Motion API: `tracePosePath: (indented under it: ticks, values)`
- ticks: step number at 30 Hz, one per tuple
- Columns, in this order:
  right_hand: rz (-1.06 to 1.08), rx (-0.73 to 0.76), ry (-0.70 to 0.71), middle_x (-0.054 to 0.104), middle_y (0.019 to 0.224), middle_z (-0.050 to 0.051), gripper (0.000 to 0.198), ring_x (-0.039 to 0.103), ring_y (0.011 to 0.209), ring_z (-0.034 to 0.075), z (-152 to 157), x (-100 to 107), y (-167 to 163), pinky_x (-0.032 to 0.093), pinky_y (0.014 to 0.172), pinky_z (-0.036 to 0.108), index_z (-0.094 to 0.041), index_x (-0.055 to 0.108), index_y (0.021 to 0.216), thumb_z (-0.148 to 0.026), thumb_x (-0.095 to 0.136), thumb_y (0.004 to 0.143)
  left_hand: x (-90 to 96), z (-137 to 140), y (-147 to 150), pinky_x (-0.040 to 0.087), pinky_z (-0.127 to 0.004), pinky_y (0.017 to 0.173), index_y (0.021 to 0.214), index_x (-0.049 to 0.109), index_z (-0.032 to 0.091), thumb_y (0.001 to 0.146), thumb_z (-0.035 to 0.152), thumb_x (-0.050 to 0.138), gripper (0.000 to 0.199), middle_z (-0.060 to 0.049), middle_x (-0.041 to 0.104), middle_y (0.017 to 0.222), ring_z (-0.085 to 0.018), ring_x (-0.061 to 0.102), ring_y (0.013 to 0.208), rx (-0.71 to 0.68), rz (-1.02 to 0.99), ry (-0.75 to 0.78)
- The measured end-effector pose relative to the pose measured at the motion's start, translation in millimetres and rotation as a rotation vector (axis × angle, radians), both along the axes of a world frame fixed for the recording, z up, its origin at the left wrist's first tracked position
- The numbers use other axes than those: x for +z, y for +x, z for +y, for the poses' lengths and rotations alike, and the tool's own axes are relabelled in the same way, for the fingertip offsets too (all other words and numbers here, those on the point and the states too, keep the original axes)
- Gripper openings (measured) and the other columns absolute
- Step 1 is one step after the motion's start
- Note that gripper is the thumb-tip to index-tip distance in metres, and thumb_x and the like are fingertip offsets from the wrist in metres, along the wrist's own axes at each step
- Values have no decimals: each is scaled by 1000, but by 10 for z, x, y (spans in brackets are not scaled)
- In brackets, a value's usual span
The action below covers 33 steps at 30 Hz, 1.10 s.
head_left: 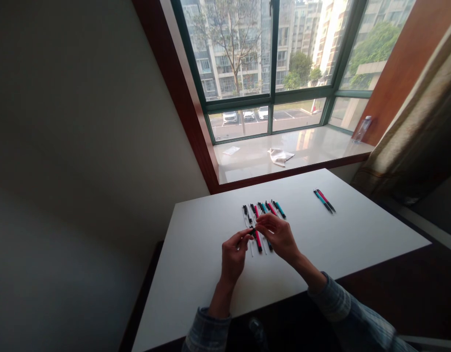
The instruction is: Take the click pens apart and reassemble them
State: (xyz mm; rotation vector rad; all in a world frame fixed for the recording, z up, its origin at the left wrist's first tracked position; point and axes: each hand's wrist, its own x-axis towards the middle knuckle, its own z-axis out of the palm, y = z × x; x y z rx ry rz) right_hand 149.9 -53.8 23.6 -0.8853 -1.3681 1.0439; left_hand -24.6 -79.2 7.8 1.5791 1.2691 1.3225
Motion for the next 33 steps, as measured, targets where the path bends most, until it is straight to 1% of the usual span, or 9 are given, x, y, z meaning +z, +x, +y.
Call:
tracePosePath:
  ticks: [5, 9, 14, 17, 21, 25, 28, 31, 33]
  values:
    - [27, 77, 0, 75, 111, 7, 34, 71, 111, 24, 21, 47, 38, 59, 97, 43, -25, 67, 119, -34, 76, 87, 20, 4, 8, 46, -24, 58, 111, 79, 19, 94, 46, 66, 34, -3, 73, 79, -13, 53, 59, -21, -77, -36]
    - [-32, 83, -22, 76, 98, 4, 34, 74, 97, 22, 30, 59, 52, 59, 94, 44, -24, 68, 118, -35, 76, 87, 3, 13, 7, 47, -24, 59, 111, 79, 19, 94, 46, 67, 34, -4, 74, 80, -13, 53, 59, -25, -75, -46]
    - [-13, 133, -32, 73, 113, 7, 33, 70, 111, 24, 39, 66, 62, 58, 97, 44, -23, 69, 117, -35, 76, 87, 3, 13, 6, 47, -24, 59, 109, 78, 19, 95, 45, 65, 32, -4, 73, 80, -12, 54, 59, -35, -91, -43]
    - [-25, 114, -46, 74, 105, 5, 31, 72, 104, 22, 43, 72, 68, 58, 96, 44, -23, 69, 116, -35, 75, 88, 16, 9, 8, 47, -24, 58, 110, 78, 19, 95, 45, 65, 33, -4, 73, 81, -12, 54, 59, -45, -80, -43]
    - [-1, 143, -43, 73, 114, 7, 30, 69, 113, 23, 41, 61, 69, 58, 98, 43, -24, 69, 117, -34, 74, 89, 24, 8, 10, 46, -24, 57, 109, 78, 19, 95, 45, 65, 33, -4, 73, 81, -13, 54, 59, -46, -87, -48]
    - [20, 124, -64, 75, 104, 6, 28, 71, 103, 23, 47, 19, 47, 59, 94, 43, -23, 71, 111, -35, 76, 86, 19, 11, 8, 47, -25, 58, 109, 78, 19, 94, 47, 66, 34, -4, 74, 81, -13, 55, 59, -42, -86, -53]
    - [75, 141, -76, 75, 103, 6, 25, 71, 102, 24, 53, 11, 47, 60, 91, 42, -23, 71, 108, -36, 76, 86, 7, 15, 6, 47, -25, 58, 109, 78, 19, 94, 47, 66, 35, -5, 74, 82, -13, 56, 59, -48, -97, -59]
    - [45, 62, -22, 75, 104, 6, 22, 71, 101, 24, 60, 29, 117, 61, 91, 41, -23, 71, 106, -37, 74, 89, -8, 20, 5, 48, -25, 59, 108, 78, 18, 94, 47, 65, 35, -5, 75, 83, -13, 57, 59, -54, -112, -71]
    - [-61, -29, 36, 74, 104, 6, 21, 71, 97, 23, 70, 23, 217, 61, 89, 42, -23, 71, 108, -36, 71, 90, -15, 21, 6, 49, -25, 59, 108, 77, 17, 95, 47, 65, 35, -6, 75, 85, -13, 58, 59, -52, -118, -76]
